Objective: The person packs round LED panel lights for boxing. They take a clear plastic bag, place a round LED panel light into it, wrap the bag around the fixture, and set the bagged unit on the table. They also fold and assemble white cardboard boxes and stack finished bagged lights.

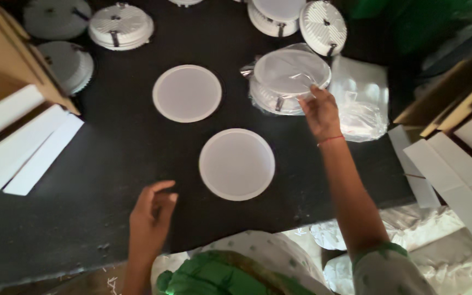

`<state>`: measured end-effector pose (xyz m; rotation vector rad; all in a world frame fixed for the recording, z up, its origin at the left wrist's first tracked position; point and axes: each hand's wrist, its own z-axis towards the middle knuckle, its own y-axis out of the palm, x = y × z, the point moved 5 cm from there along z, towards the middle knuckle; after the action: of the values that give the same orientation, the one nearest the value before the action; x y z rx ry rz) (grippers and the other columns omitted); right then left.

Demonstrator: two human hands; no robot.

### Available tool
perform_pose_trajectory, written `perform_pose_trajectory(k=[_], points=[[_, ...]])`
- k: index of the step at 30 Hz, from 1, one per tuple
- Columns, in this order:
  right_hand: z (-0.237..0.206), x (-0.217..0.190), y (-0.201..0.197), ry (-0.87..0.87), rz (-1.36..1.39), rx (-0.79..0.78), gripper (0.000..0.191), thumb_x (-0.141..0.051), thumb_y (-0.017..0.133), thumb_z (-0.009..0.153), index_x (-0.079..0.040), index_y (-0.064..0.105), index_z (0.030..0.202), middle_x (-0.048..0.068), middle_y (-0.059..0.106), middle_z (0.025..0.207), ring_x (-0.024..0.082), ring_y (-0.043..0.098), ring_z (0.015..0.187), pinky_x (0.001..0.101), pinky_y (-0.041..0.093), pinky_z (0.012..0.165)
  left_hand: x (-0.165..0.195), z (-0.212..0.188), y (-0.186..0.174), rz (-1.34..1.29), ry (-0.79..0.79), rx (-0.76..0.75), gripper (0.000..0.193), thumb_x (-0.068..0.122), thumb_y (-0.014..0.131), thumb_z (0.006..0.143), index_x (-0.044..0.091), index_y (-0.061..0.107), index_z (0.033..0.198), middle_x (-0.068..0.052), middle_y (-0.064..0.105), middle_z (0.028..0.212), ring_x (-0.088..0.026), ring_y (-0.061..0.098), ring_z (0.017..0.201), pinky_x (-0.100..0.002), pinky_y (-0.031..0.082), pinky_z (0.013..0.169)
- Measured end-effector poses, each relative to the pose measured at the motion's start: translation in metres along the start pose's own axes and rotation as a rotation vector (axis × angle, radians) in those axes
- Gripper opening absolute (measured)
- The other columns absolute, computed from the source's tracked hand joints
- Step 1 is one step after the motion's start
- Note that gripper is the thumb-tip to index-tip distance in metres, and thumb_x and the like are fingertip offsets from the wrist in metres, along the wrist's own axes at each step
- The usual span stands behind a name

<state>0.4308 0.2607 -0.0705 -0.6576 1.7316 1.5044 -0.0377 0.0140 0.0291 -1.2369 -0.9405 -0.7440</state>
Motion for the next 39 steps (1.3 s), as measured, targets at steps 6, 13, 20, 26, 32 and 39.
perform_pose_trajectory(k=[6,13,20,26,32,39], points=[[-0.073,-0.025,-0.025,-0.200,-0.185,0.118,0.023,-0.008,0.068,0.092,-0.010,0.062,0.114,0.005,0.066,0.105,0.015,0.070,0.092,0.0344,0.061,0.090,0.026,0.003,0.050,0.014,0.116,-0.066,0.024,0.012,0.067,0.094,0.006,0.068,0.118,-0.007,0.072,0.094,-0.013,0.072,0.079,-0.028,0.052,0.071],[-0.120,-0.111,-0.053,-0.774,-1.464,0.408,0.030,0.001,0.074,0.084,-0.004,0.064,0.112,0.013,0.063,0.110,0.034,0.061,0.099,0.0422,0.049,0.088,0.050,0.013,0.107,-0.012,0.175,-0.215,0.021,0.011,0.065,0.095,0.006,0.068,0.116,-0.010,0.075,0.107,-0.017,0.076,0.092,-0.030,0.056,0.075],[-0.129,-0.141,-0.009,-1.003,-1.628,0.107,0.018,0.006,0.069,0.089,-0.010,0.063,0.095,0.005,0.069,0.098,0.034,0.063,0.097,0.0469,0.044,0.092,0.096,0.017,0.160,0.015,0.305,-0.320,0.027,0.019,0.068,0.096,0.009,0.066,0.120,-0.011,0.074,0.113,-0.022,0.076,0.101,-0.035,0.058,0.087],[-0.189,-0.119,0.089,-0.828,-1.465,-0.552,0.027,0.006,0.067,0.083,-0.013,0.069,0.103,0.004,0.071,0.102,0.024,0.072,0.091,0.0353,0.060,0.077,0.158,0.009,0.185,-0.041,0.692,-0.216,0.072,0.022,0.079,0.082,0.003,0.047,0.143,-0.023,0.061,0.134,-0.039,0.060,0.123,-0.047,0.049,0.101],[-0.221,-0.116,0.166,-0.681,-1.172,-0.729,0.039,-0.019,0.088,0.077,-0.010,0.071,0.112,0.002,0.070,0.094,0.023,0.071,0.086,0.0358,0.056,0.075,0.159,0.010,0.171,-0.090,0.518,-0.153,0.066,0.006,0.079,0.084,0.012,0.057,0.145,-0.011,0.069,0.106,-0.026,0.070,0.099,-0.037,0.057,0.089],[-0.205,-0.128,0.198,-0.484,-1.220,-0.603,0.013,-0.007,0.082,0.080,-0.010,0.078,0.092,0.002,0.075,0.088,0.015,0.071,0.078,0.0304,0.056,0.068,0.132,0.020,0.086,-0.252,0.434,0.055,0.017,0.000,0.083,0.082,0.005,0.072,0.094,-0.005,0.073,0.092,-0.015,0.073,0.087,-0.028,0.058,0.078]])
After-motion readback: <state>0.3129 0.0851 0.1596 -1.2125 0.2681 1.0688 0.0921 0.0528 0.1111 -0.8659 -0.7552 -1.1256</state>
